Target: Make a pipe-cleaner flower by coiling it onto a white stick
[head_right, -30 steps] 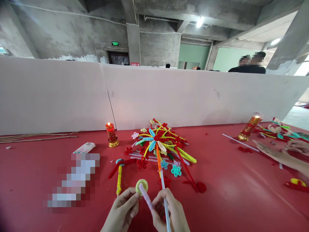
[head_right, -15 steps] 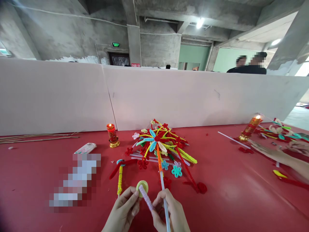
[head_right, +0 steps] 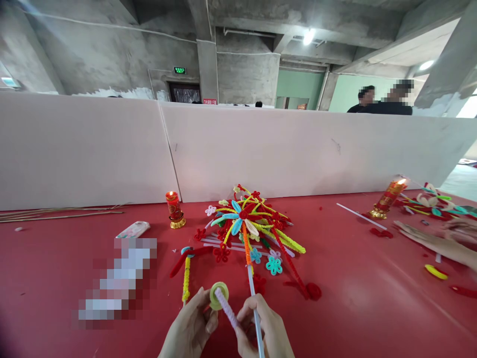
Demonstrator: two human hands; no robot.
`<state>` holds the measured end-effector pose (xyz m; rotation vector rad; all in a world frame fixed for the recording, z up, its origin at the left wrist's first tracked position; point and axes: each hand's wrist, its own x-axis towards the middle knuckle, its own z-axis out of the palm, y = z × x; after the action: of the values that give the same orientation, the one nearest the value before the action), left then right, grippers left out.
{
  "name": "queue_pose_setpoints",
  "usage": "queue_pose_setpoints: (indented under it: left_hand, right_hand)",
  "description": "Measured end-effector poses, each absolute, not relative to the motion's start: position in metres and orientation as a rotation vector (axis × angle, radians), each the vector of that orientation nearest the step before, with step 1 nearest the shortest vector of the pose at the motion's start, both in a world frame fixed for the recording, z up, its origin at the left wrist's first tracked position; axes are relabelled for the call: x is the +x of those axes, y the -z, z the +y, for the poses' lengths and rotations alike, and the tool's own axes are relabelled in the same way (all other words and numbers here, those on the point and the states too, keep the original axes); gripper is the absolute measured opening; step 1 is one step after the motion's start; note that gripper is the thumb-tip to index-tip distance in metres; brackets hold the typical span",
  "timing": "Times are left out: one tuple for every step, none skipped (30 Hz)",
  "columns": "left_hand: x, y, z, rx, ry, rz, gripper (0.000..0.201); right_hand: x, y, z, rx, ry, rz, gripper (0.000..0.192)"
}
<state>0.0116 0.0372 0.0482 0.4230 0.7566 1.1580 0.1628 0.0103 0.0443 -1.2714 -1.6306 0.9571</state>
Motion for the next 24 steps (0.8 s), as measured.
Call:
queue_pose_setpoints:
  left_hand:
    - [0.011, -0.049, 0.038, 0.404, -1.147, 0.745, 0.034]
    - [0.011, -0.050, 0.038, 0.390, -1.137, 0.736, 0.034]
    - [0.010, -0.050, 0.038, 0.375, -1.133, 0.731, 0.034]
    - [0.010, -0.050, 0.038, 0.363, -1.130, 0.725, 0.034]
    - [0.010, -0.051, 0.038, 0.359, -1.127, 0.720, 0.033]
    - [0.010, -0.051, 0.038, 0.364, -1.122, 0.715, 0.034]
    - [0.010, -0.050, 0.038, 0.375, -1.122, 0.712, 0.035]
    - [0.010, -0.050, 0.038, 0.389, -1.123, 0.712, 0.036]
    - [0.010, -0.049, 0.038, 0.402, -1.129, 0.716, 0.038]
    - [0.010, -0.049, 0.038, 0.417, -1.143, 0.722, 0.038]
    - [0.010, -0.048, 0.037, 0.427, -1.159, 0.732, 0.037]
    - [0.010, -0.047, 0.037, 0.435, -1.179, 0.740, 0.035]
    - [0.010, -0.045, 0.037, 0.440, -1.198, 0.748, 0.032]
    - [0.010, -0.044, 0.037, 0.444, -1.213, 0.755, 0.030]
    - [0.010, -0.043, 0.037, 0.444, -1.222, 0.763, 0.028]
    - [0.010, -0.042, 0.037, 0.444, -1.224, 0.768, 0.027]
    - [0.010, -0.041, 0.037, 0.443, -1.224, 0.773, 0.027]
    - [0.010, -0.040, 0.037, 0.447, -1.220, 0.776, 0.027]
    - [0.010, -0.039, 0.037, 0.457, -1.214, 0.776, 0.028]
    - [0.010, -0.039, 0.038, 0.472, -1.208, 0.773, 0.029]
    - [0.010, -0.039, 0.038, 0.485, -1.203, 0.771, 0.029]
    - [0.010, -0.039, 0.038, 0.491, -1.204, 0.771, 0.029]
    - [0.011, -0.039, 0.039, 0.492, -1.207, 0.773, 0.029]
    - [0.011, -0.038, 0.039, 0.490, -1.209, 0.777, 0.029]
  right_hand:
    - [0.163, -0.044, 0.011, -1.282, -0.956, -1.638, 0.016]
    - [0.163, -0.043, 0.011, -1.289, -0.951, -1.644, 0.016]
    - [0.163, -0.043, 0.011, -1.295, -0.944, -1.649, 0.016]
    - [0.163, -0.043, 0.011, -1.296, -0.937, -1.653, 0.016]
    - [0.163, -0.042, 0.012, -1.296, -0.932, -1.655, 0.016]
    - [0.164, -0.042, 0.012, -1.292, -0.928, -1.657, 0.016]
    - [0.164, -0.042, 0.012, -1.287, -0.923, -1.661, 0.016]
    - [0.165, -0.041, 0.013, -1.283, -0.918, -1.666, 0.016]
    - [0.165, -0.041, 0.013, -1.280, -0.911, -1.674, 0.016]
    - [0.166, -0.041, 0.014, -1.279, -0.897, -1.684, 0.016]
    - [0.167, -0.041, 0.014, -1.279, -0.882, -1.699, 0.016]
    - [0.168, -0.041, 0.015, -1.281, -0.868, -1.719, 0.016]
    - [0.169, -0.041, 0.015, -1.282, -0.858, -1.742, 0.016]
    - [0.170, -0.042, 0.016, -1.281, -0.853, -1.770, 0.016]
    - [0.171, -0.042, 0.016, -1.279, -0.849, -1.797, 0.016]
    - [0.172, -0.042, 0.017, -1.276, -0.845, -1.820, 0.015]
    - [0.173, -0.043, 0.017, -1.274, -0.840, -1.839, 0.015]
    - [0.174, -0.043, 0.018, -1.274, -0.830, -1.851, 0.015]
    - [0.175, -0.044, 0.018, -1.273, -0.817, -1.858, 0.016]
    - [0.176, -0.046, 0.019, -1.274, -0.805, -1.861, 0.015]
    - [0.177, -0.047, 0.020, -1.274, -0.796, -1.863, 0.015]
    - [0.178, -0.049, 0.020, -1.272, -0.793, -1.870, 0.015]
    - [0.178, -0.050, 0.020, -1.270, -0.789, -1.879, 0.015]
    - [0.179, -0.051, 0.021, -1.267, -0.788, -1.889, 0.015]
